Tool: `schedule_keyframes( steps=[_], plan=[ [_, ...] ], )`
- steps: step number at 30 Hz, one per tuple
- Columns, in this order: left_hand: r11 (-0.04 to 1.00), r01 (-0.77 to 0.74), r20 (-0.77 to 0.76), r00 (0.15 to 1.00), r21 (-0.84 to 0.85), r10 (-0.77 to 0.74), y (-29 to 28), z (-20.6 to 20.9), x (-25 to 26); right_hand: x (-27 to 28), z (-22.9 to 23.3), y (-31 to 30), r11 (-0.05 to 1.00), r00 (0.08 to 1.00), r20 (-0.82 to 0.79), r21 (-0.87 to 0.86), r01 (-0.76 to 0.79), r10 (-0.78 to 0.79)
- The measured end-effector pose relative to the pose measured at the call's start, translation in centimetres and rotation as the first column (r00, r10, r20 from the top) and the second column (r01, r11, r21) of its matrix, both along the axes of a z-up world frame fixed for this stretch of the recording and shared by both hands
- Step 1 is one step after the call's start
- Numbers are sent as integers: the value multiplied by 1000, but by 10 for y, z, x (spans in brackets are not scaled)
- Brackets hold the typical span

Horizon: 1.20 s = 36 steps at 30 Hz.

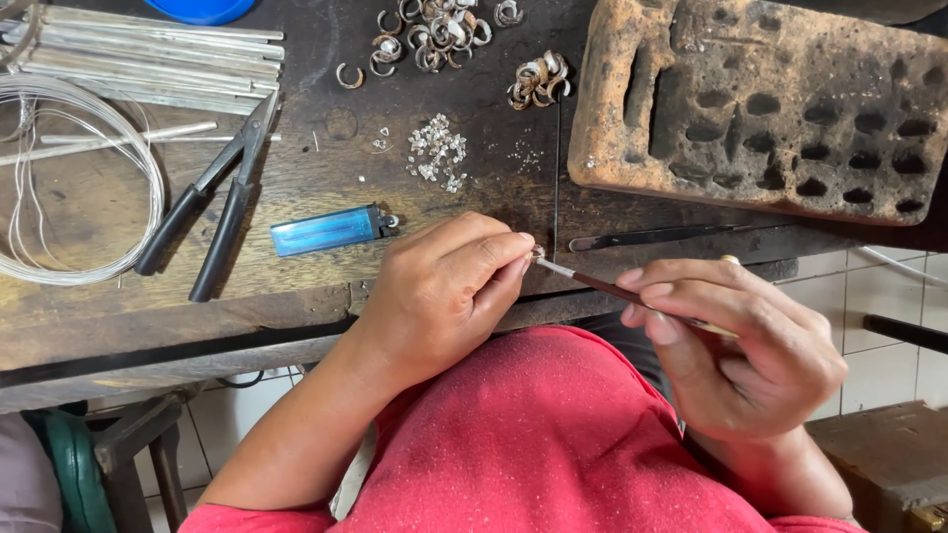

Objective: Preparing small metal rings for soldering by using tweezers and a fine applicator to place tiny solder pieces onto each ring.

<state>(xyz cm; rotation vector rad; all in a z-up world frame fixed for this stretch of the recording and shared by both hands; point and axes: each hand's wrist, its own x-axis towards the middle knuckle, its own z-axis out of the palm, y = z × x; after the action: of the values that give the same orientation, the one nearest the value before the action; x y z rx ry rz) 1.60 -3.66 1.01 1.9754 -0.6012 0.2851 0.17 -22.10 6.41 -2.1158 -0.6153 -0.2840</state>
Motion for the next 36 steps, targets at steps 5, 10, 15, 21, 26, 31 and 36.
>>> schedule_keyframes(
  steps=[5, 10, 15, 21, 26, 31, 36],
  plan=[
    [1000, 1, 3, 1000, 6, -1, 0, 0, 1, 0, 1, -1, 1000, 1000, 1, -5, -3, 3],
    [1000, -7, -2, 1000, -5, 7, 0, 1, 0, 0, -1, -1, 1000, 1000, 9, 19, 13, -13],
    [1000, -17, 5, 1000, 8, 17, -1, 5, 2, 0, 5, -13, 990, 993, -11, 67, 121, -120],
    [998, -8, -17, 1000, 67, 9, -1, 7, 2, 49, 38, -21, 971, 976, -79, 115, 210, -202],
    [1000, 4, -30, 1000, -17, -4, 0, 10, 5, 125, 57, 4, 966, 987, 100, -212, 147, -129],
    [999, -4, -83, 997, -38, 1, 2, 8, 6, 171, 29, 12, 953, 995, 61, -290, 90, -75],
    [999, 10, -69, 998, -44, -13, 3, 7, 8, 188, 16, 15, 944, 993, 88, -316, 98, -73]
  ],
)
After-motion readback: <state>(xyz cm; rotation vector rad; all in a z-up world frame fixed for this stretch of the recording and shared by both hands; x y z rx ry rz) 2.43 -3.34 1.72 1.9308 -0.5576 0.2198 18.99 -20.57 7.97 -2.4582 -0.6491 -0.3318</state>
